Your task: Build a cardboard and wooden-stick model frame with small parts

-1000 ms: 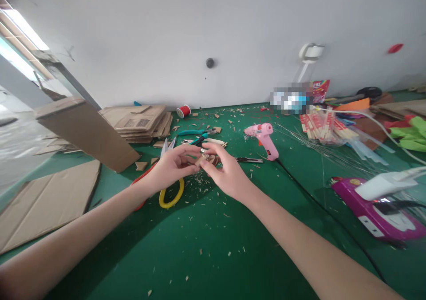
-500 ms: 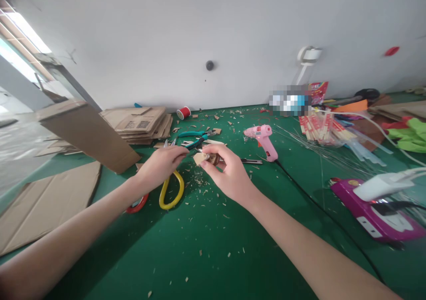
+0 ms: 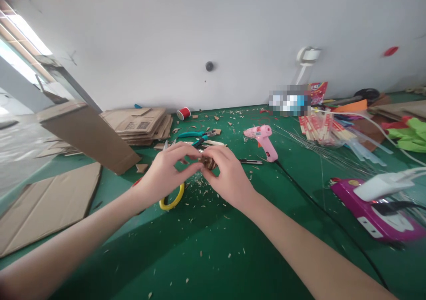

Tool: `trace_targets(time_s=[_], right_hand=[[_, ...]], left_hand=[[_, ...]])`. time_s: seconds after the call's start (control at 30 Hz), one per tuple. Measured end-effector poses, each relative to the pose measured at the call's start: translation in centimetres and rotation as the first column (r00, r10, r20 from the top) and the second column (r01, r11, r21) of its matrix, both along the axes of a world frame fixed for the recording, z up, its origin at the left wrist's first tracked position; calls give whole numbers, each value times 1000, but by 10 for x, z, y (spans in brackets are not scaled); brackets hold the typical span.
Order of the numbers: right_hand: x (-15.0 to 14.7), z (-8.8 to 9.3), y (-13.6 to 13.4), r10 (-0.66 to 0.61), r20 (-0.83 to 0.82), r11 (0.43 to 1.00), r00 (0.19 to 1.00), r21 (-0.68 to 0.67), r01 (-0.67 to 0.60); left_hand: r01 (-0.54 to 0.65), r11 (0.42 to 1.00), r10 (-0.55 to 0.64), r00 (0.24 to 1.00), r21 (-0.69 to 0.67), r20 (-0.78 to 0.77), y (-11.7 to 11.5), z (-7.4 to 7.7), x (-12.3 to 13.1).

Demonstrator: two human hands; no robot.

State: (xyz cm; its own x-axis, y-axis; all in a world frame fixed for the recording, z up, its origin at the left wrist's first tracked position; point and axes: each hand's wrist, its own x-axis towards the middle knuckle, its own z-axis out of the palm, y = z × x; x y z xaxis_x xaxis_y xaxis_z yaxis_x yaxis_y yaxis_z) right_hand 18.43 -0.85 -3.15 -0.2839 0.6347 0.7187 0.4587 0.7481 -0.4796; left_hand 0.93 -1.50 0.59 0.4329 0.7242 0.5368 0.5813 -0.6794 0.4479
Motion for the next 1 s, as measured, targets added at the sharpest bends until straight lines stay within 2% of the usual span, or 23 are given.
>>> trace_targets(time_s=[0.13, 0.27, 0.33, 0.43, 0.63, 0.83, 0.93, 1.0], right_hand=[[-1, -1, -1, -29, 53, 999, 998, 47, 26], [-1, -1, -2, -44, 108, 999, 993, 9, 43], [-1, -1, -3, -44, 147, 999, 988, -12, 47], [-2, -1, -5, -61, 202, 997, 978, -42, 71], [-5, -3, -7, -111, 272, 991, 956, -43, 127], [-7, -5, -8, -128, 339, 988, 932, -38, 150], [-8, -5, -8, -126, 346, 985, 930, -65, 158], [-9, -4, -7, -107, 285, 978, 953, -140, 152]], left_hand=[[-81, 990, 88, 995, 119, -54, -1, -12, 1], [-52, 934, 151, 954, 353, -260, -1, -16, 0], [-46, 911, 205, 912, 410, -354, -2, -15, 1], [-35, 899, 251, 857, 436, -449, -7, -12, 3], [36, 885, 266, 778, 463, -569, -9, -11, 5], [144, 840, 329, 630, 522, -704, -5, -9, 2], [160, 877, 274, 606, 452, -747, -2, -9, -1], [115, 942, 159, 673, 315, -722, 1, -9, -3]])
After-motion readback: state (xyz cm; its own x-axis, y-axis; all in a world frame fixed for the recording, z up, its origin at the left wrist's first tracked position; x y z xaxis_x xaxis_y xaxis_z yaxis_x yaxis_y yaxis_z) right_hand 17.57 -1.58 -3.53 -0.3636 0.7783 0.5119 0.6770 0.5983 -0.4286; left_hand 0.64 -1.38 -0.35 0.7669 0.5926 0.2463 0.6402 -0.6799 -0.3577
